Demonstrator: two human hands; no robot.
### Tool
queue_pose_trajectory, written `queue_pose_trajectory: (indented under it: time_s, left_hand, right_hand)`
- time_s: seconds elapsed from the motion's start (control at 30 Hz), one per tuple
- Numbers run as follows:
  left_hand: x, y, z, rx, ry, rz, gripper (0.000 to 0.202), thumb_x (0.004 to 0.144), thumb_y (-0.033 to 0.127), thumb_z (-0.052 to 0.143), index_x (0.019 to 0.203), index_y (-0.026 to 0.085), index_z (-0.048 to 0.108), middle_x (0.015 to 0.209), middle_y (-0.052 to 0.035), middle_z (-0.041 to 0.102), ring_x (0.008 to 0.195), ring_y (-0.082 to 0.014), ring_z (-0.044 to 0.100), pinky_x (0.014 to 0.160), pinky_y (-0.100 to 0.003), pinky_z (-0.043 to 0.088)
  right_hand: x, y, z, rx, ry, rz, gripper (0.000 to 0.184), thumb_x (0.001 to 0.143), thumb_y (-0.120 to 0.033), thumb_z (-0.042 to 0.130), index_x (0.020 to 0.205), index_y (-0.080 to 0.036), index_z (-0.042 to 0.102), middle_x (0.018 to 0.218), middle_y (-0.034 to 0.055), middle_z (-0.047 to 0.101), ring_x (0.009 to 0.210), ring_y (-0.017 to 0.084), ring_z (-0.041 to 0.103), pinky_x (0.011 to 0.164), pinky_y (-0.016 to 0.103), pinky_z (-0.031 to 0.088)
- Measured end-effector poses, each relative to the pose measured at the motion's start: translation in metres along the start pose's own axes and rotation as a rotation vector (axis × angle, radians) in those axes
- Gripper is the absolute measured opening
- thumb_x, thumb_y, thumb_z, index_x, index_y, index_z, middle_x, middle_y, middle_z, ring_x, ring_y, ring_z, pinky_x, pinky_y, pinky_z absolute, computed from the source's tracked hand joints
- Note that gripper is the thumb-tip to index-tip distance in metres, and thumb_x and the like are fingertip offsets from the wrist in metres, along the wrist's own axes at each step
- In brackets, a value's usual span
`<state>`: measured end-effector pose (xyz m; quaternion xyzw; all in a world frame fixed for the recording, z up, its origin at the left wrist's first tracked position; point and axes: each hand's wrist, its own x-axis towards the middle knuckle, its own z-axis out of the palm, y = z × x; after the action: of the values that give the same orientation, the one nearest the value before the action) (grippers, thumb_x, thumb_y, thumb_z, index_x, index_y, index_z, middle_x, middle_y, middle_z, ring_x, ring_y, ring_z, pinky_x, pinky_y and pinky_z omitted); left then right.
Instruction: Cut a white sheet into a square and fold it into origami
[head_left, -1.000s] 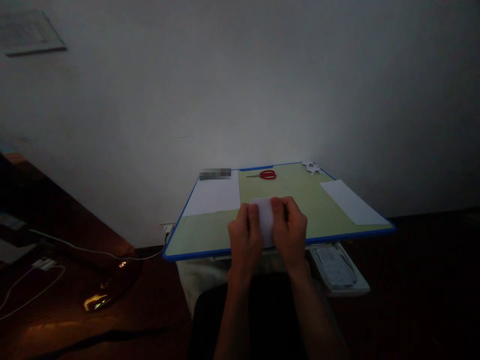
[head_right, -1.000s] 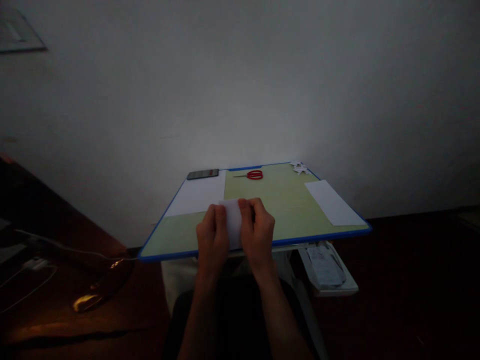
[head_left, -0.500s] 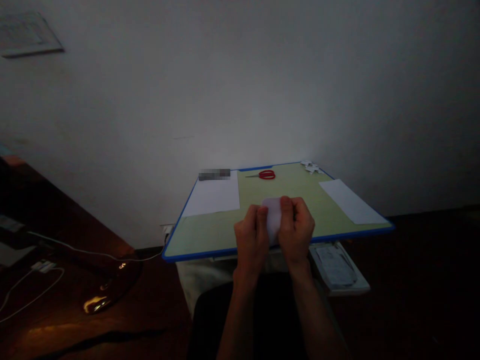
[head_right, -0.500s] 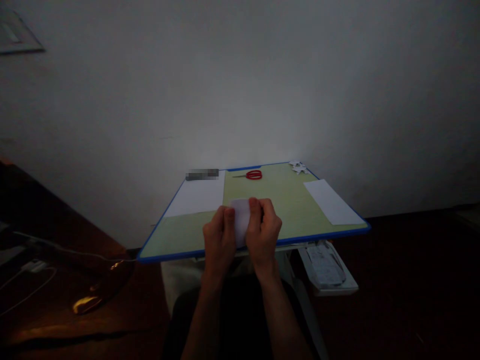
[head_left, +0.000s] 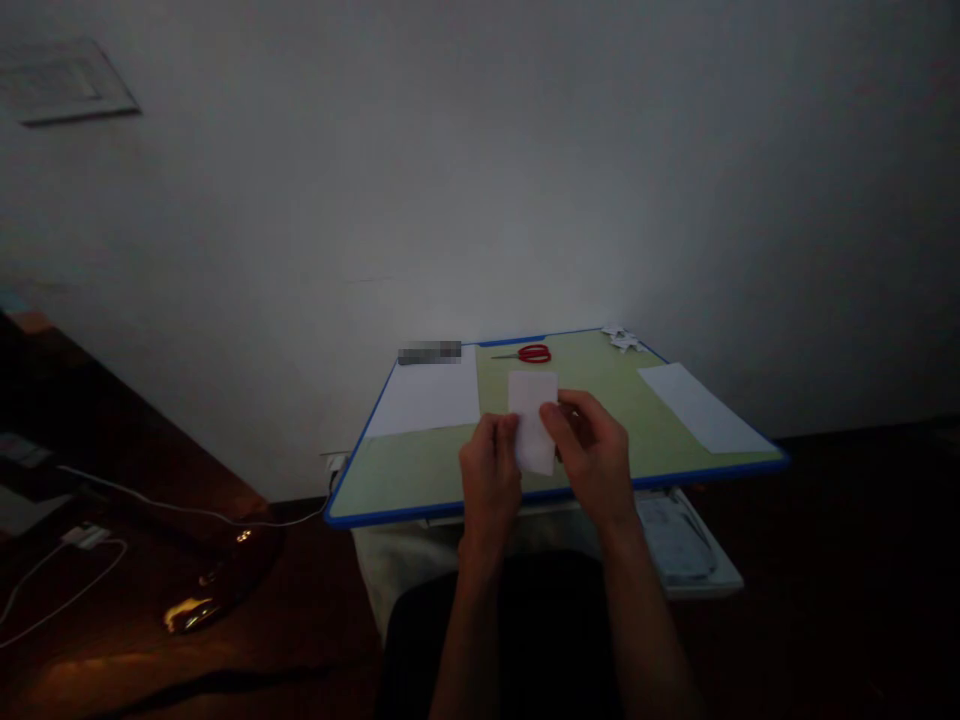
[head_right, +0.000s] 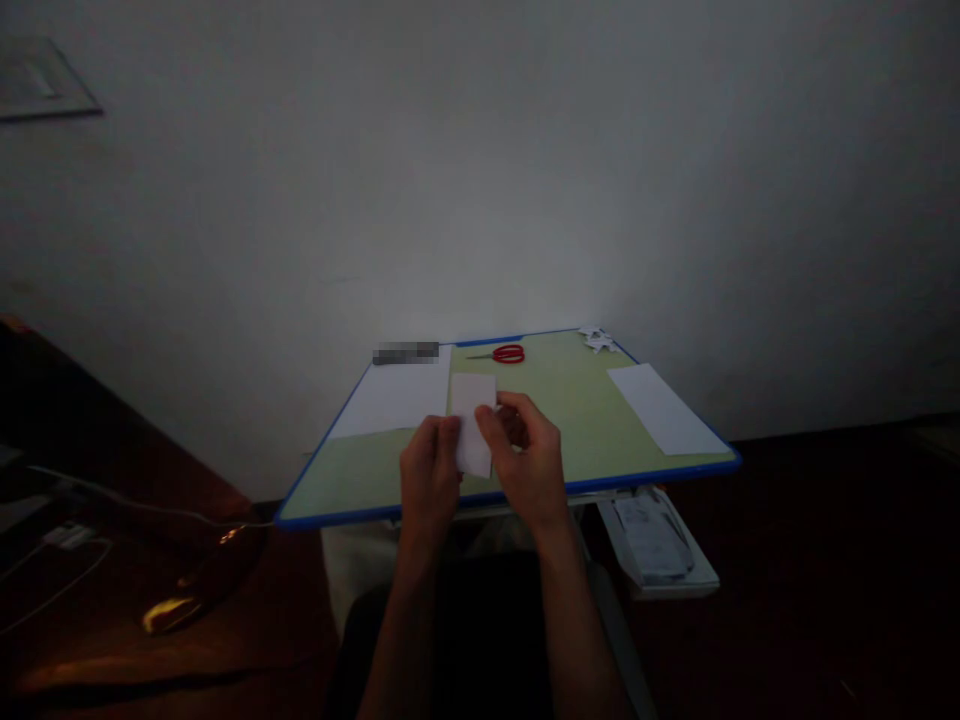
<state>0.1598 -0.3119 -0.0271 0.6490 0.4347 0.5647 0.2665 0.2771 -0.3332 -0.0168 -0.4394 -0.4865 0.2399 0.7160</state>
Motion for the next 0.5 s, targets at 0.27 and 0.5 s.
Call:
queue_pose_trajectory:
  time_s: [0.27, 0.5]
  left_hand:
    - [0.004, 0.007, -0.001, -0.052, 0.018, -0.021, 0.028, 0.101, 0.044, 0.059, 0.109, 0.018, 0.068, 0.09, -0.0059, 0.077, 0.073, -0.0182, 0.071, 0.062, -0.025, 0.051]
    - [0.006, 0.014, -0.017, -0.234, -0.155, -0.102, 0.044, 0.095, 0.055, 0.063, 0.103, 0.014, 0.076, 0.093, -0.0098, 0.081, 0.082, -0.0225, 0.073, 0.067, -0.028, 0.057]
  right_hand:
    - [0.003, 0.001, 0.0, -0.281, -0.042, -0.341, 0.007, 0.095, -0.024, 0.071, 0.095, -0.02, 0.076, 0.077, -0.0001, 0.066, 0.068, 0.015, 0.062, 0.062, 0.027, 0.052]
    - [0.005, 0.0, -0.01, -0.178, -0.203, -0.348, 0.008, 0.094, -0.027, 0.075, 0.101, -0.023, 0.078, 0.085, 0.0007, 0.067, 0.07, 0.014, 0.064, 0.059, 0.025, 0.055]
